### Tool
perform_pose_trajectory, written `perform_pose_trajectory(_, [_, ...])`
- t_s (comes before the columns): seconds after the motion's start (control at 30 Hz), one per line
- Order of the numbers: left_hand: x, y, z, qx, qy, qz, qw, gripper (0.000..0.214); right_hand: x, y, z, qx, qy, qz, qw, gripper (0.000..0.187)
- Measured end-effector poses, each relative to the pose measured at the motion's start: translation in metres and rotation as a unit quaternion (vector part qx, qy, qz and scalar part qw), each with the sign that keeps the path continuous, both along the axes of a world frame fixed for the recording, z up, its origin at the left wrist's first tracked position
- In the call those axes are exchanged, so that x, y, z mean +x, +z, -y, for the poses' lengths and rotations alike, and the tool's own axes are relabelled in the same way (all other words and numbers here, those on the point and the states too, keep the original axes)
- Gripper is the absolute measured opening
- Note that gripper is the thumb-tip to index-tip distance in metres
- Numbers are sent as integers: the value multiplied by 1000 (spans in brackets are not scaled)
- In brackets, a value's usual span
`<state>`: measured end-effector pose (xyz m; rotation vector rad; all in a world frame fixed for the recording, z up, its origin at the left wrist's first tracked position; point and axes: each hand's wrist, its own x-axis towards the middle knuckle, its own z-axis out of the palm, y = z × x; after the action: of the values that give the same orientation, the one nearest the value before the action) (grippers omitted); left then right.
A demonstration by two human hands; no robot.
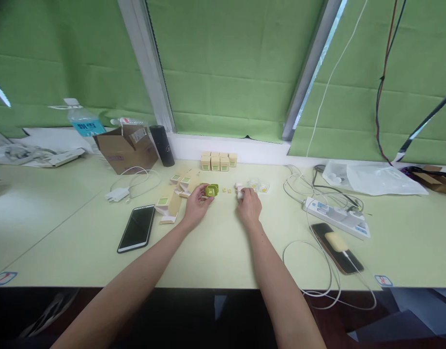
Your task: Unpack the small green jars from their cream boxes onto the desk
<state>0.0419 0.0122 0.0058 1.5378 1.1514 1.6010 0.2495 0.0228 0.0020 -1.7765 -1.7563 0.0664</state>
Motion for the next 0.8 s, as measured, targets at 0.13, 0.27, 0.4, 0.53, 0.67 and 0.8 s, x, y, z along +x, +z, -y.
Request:
perform_pose_trajectory(0.13, [0, 0, 1, 1, -2, 1, 1000, 42, -1, -2, 0, 7, -9, -4, 1000, 36])
perform_pose_trajectory(0.27, [0, 1, 1, 3, -6, 5, 1000, 42, -1, -3, 1, 8, -10, -6, 1000, 42])
perform_pose_trajectory(0.4, [0, 1, 1, -1, -19, 21, 1000, 43, -2, 0, 2, 5, -17, -17, 1000, 49])
perform_pose_trajectory(0.53, [0, 2, 1, -4, -39, 51, 998, 46, -2, 5, 4, 15, -32, -30, 999, 47])
perform_pose_trajectory(0.67, [1, 3, 2, -2, -55, 61, 997, 48, -4, 11, 6, 78, -32, -68, 994, 38])
perform_pose_trajectory(0.8, [3, 5, 5, -3, -73, 71, 995, 49, -12, 19, 13, 183, 50, -117, 975, 23])
